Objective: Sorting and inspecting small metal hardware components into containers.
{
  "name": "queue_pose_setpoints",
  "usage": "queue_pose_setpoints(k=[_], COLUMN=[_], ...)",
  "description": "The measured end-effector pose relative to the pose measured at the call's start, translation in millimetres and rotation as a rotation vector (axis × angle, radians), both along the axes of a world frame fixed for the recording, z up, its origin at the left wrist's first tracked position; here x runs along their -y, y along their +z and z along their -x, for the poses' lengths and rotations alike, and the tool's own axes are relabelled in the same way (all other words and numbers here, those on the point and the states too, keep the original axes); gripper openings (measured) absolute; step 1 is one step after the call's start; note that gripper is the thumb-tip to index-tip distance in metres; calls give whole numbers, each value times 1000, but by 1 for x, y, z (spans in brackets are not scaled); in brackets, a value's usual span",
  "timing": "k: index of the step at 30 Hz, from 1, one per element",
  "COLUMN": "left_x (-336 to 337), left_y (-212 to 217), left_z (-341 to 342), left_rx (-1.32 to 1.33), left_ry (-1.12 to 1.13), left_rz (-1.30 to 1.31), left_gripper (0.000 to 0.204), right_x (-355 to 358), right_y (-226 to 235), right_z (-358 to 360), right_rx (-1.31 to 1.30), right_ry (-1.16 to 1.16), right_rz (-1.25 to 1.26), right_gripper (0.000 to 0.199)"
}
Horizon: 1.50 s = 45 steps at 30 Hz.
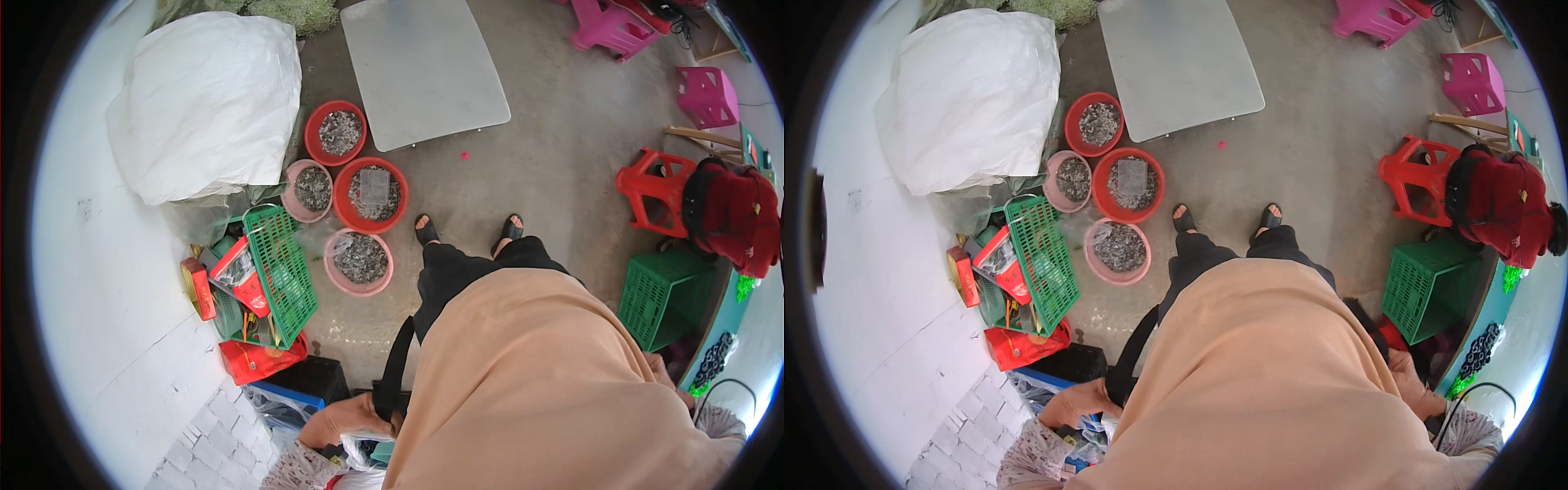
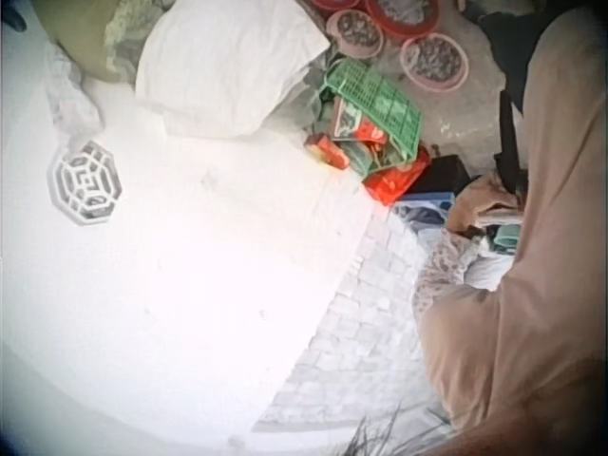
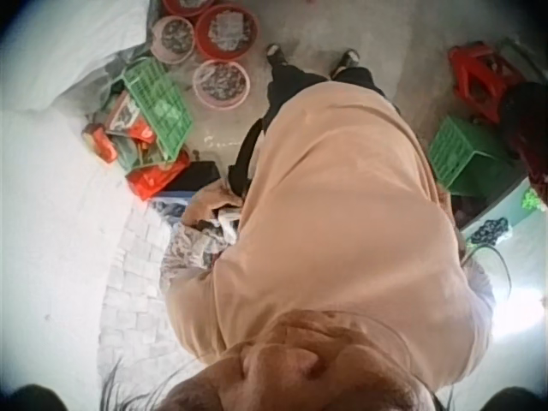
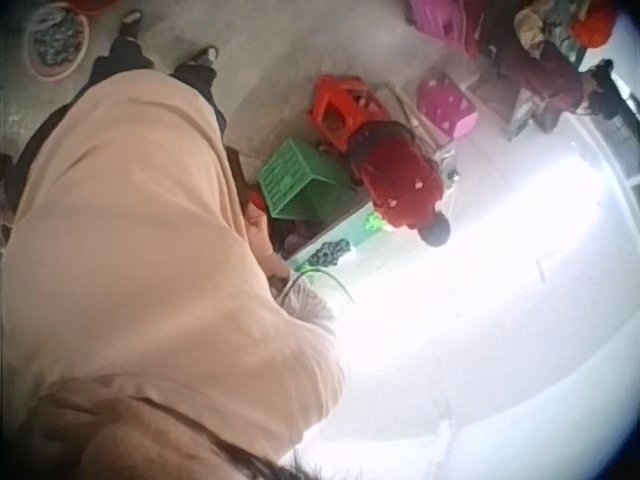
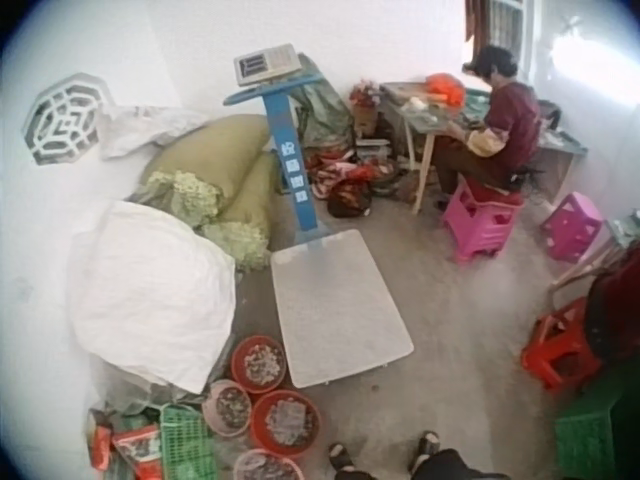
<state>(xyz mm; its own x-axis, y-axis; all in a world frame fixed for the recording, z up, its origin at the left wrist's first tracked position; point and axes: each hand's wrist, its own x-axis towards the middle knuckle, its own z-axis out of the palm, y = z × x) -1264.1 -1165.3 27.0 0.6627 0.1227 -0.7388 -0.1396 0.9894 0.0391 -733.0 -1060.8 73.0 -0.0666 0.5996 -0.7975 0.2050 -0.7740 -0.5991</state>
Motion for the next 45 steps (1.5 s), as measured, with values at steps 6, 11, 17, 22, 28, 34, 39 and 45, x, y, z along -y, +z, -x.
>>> queue_pose_setpoints(k=[6, 11, 17, 22, 28, 34, 39, 45], left_x=[-64, -66, -62, -44, -47, -51, -49, -54], left_y=[-9, -24, -39, -39, -19, -7, -8, 0], left_z=[-3, -18, -25, -38, -48, -58, -64, -77], left_rx=[153, -4, -12, 82, 60, 13, 72, -97], left_ry=[12, 29, 94, 368, 486, 488, 545, 603], left_rz=[-267, -230, -345, -120, -58, -471, -403, -442], left_gripper=[16, 15, 22, 35, 37, 33, 20, 22], right_x=[7, 0, -55, -109, -145, -144, -135, -133], right_y=[-3, -32, -12, -17, -28, -16, -18, -15], right_z=[0, 0, 70, 106, 182, 195, 220, 223], right_rx=[-7, 212, 229, -126, -78, -105, -18, -67], right_ry=[-80, 263, -30, -88, 671, 753, 1129, 1051], right_rz=[-138, -368, -256, -37, -53, -86, -327, -226], right_gripper=[17, 6, 12, 18, 20, 23, 38, 34])
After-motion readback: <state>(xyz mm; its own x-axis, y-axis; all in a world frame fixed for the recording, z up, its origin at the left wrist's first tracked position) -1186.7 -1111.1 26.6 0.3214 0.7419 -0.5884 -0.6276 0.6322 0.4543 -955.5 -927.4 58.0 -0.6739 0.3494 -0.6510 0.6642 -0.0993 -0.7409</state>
